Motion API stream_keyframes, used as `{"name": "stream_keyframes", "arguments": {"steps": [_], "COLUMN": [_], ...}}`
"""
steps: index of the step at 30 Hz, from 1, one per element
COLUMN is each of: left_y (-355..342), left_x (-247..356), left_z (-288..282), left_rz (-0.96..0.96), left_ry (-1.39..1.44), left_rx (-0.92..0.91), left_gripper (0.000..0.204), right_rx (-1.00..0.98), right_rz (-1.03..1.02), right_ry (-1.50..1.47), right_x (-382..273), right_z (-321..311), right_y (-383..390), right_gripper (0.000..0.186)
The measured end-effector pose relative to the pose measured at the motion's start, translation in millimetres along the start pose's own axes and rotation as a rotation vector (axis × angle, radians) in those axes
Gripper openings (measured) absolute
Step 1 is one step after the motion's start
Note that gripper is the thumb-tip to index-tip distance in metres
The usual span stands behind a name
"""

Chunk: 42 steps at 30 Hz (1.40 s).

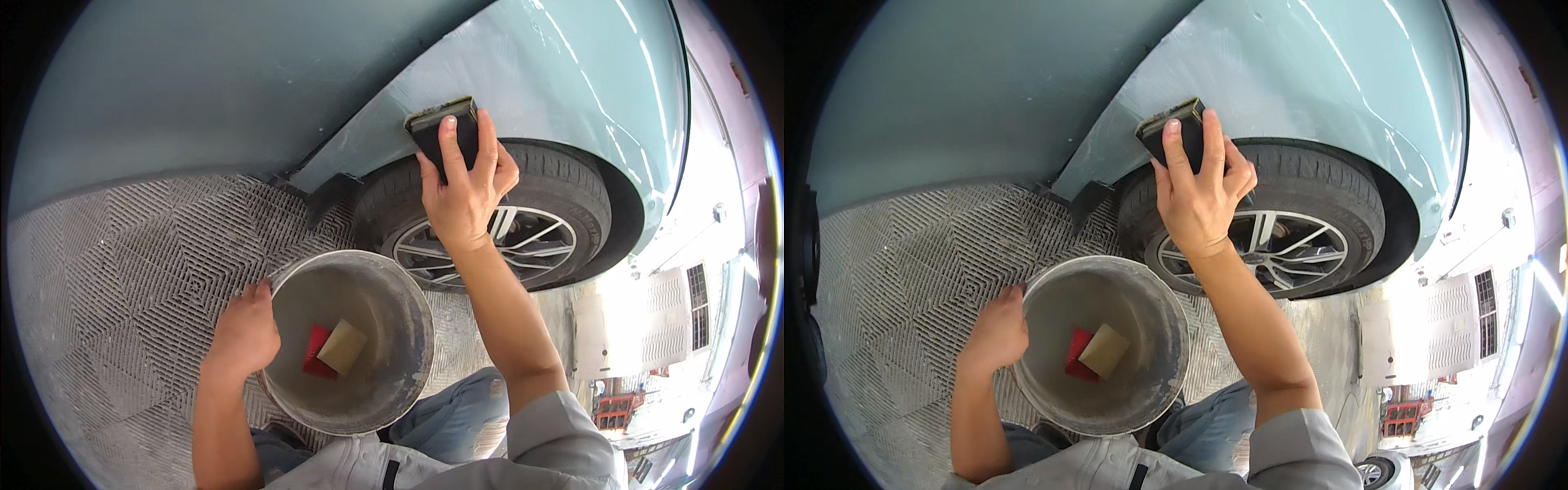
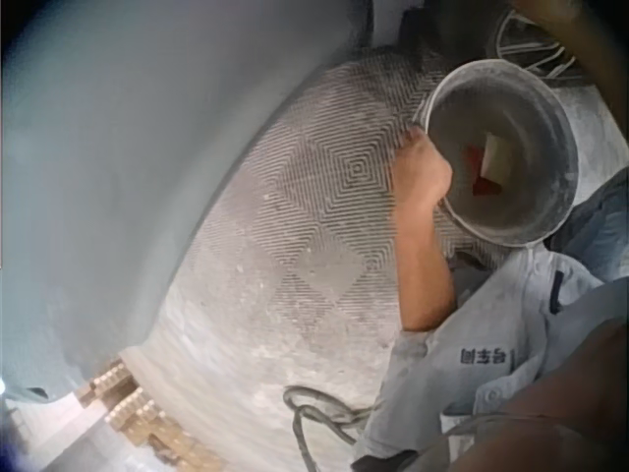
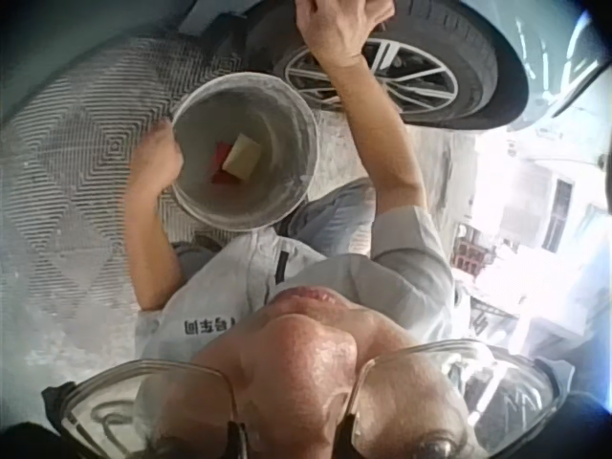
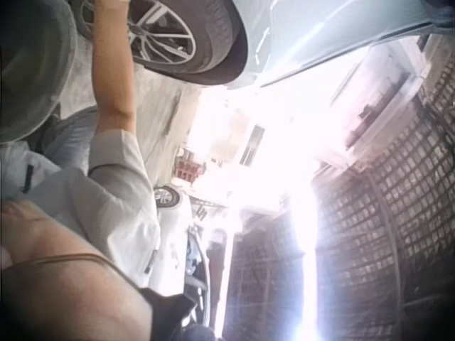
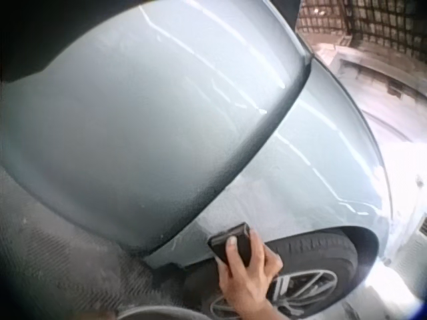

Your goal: The person sands the front wheel arch of a light blue car using various sanding blocks and sponges. They repeatedly dip the tools into a bucket of water and rub the car's surface, switching between different sanding pads.

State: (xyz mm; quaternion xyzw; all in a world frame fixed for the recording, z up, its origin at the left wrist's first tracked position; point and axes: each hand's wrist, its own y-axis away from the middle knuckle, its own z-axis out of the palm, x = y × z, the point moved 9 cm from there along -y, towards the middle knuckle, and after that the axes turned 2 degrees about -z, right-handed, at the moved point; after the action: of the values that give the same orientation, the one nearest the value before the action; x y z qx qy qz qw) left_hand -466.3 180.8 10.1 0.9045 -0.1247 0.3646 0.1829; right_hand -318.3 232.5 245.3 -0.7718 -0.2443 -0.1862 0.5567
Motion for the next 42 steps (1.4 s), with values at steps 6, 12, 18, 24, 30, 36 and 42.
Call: {"name": "stream_keyframes", "arguments": {"steps": [6, 12, 18, 24, 30, 36, 42], "left_y": [-2, 0, 0, 0, -1, -2, -2], "left_x": [-2, 1, 3, 2, 1, -1, 2], "left_z": [0, 1, -3, -3, -4, 2, 0], "left_rz": [-0.014, -0.002, 0.007, -0.022, -0.032, -0.048, -0.007], "left_ry": [0.037, 0.003, 0.025, 0.041, 0.011, -0.019, -0.049], "left_rx": [0.018, -0.001, 0.033, 0.023, 0.017, -0.011, 0.004], "left_gripper": [0.052, 0.048, 0.048, 0.048, 0.048, 0.048, 0.047], "right_rx": [-0.235, -0.215, -0.087, -0.308, -0.193, -0.091, -0.166], "right_rz": [-0.009, 0.074, 0.066, 0.048, -0.071, 0.059, 0.095], "right_ry": [0.004, 0.012, -0.027, -0.024, 0.06, -0.032, 0.008], "right_x": [-2, 1, 3, -4, -7, 2, 15], "right_z": [25, 26, 16, 34, 18, 1, 14], "right_y": [3, 3, 6, 12, -3, -12, -5], "right_gripper": [0.056, 0.055, 0.058, 0.055, 0.043, 0.053, 0.056]}}
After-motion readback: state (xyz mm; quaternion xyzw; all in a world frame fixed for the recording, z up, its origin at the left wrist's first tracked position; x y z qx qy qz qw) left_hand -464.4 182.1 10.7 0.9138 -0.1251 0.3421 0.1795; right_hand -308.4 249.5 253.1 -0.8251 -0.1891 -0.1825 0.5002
